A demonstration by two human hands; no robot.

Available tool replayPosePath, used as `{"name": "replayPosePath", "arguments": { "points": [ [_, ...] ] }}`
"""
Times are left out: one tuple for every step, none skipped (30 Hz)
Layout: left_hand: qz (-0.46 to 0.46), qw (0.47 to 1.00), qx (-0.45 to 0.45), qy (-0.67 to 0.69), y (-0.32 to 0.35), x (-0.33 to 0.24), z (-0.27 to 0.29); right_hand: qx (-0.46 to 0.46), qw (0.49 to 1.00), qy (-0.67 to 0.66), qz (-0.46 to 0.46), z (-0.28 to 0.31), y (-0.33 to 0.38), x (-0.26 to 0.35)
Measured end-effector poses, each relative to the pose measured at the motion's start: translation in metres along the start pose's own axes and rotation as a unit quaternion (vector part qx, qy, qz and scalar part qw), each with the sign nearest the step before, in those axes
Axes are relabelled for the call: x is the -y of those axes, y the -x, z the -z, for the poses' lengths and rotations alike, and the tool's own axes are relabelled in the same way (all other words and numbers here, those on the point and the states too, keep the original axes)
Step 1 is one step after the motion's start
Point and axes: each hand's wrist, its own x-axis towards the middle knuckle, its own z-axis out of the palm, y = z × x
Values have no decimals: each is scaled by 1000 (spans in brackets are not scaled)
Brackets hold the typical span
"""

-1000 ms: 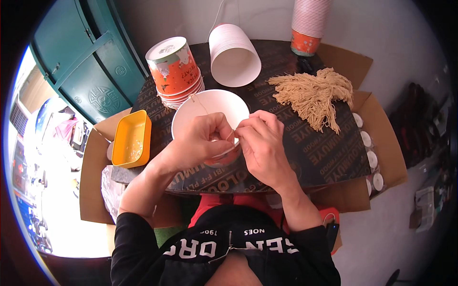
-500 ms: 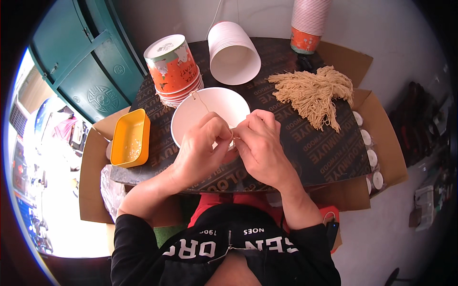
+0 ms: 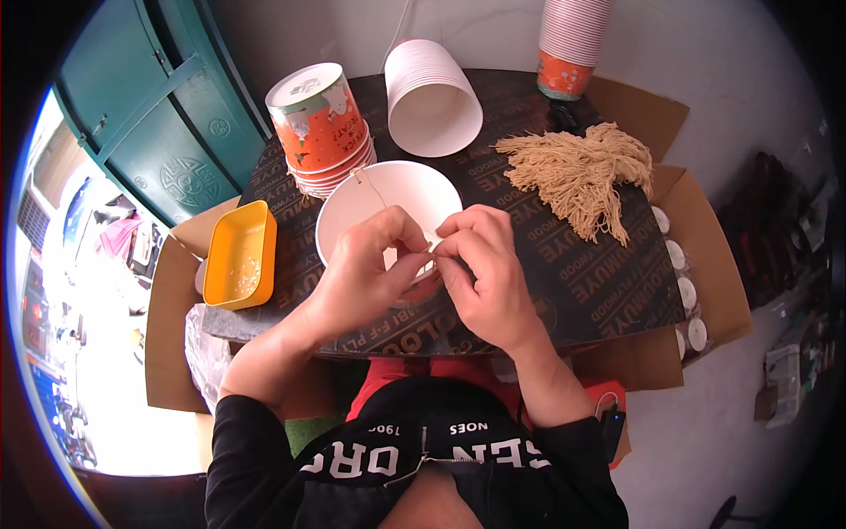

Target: Tying a thin string or wire around the rim of paper cups.

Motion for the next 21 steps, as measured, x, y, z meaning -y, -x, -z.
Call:
{"name": "replayPosePath", "arguments": {
  "points": [
    [27,999,2,22,-1,1,1,1,1000,-1,0,-1,1,1],
    [28,999,1,22,-1,1,1,-20,998,47,25,-1,1,4],
    [45,998,6,37,-2,1,2,-42,993,95,49,0,2,7],
    [62,997,10,51,-3,0,3,-47,990,118,60,0,4,10],
    [63,997,9,51,-4,-1,4,-46,990,117,60,2,6,13],
    [98,993,19,64,-4,-2,5,-31,990,123,58,3,9,14],
    [133,988,29,77,-5,-3,5,-17,990,128,56,4,11,15],
    [134,988,28,77,-5,-4,5,-30,990,121,72,2,13,14],
    [144,986,22,79,-5,-6,4,-21,991,112,74,2,14,14],
    [153,985,17,82,-5,-7,3,-13,991,105,77,3,16,15],
    [154,985,16,83,-5,-7,2,-9,989,119,83,3,17,14],
    [158,984,11,78,-6,-5,2,-8,989,119,82,3,19,13],
    [163,984,5,73,-6,-4,2,-8,989,119,88,2,20,12],
    [163,984,4,73,-6,-2,1,-9,988,119,94,2,22,10],
    [152,987,0,56,-6,1,1,-8,988,118,95,0,22,8],
    [141,989,-4,39,-6,1,1,-6,989,111,102,-1,24,6],
    [142,989,-4,39,-7,1,1,-4,989,103,110,-1,24,5],
    [138,990,-2,32,-9,1,2,-4,989,103,110,0,24,6],
    [135,991,-1,24,-9,0,2,3,988,104,114,1,24,6],
    [135,991,-3,23,-9,1,3,9,987,106,119,2,23,7],
    [130,992,4,0,-9,1,3,10,987,105,120,2,22,8]
  ]
}}
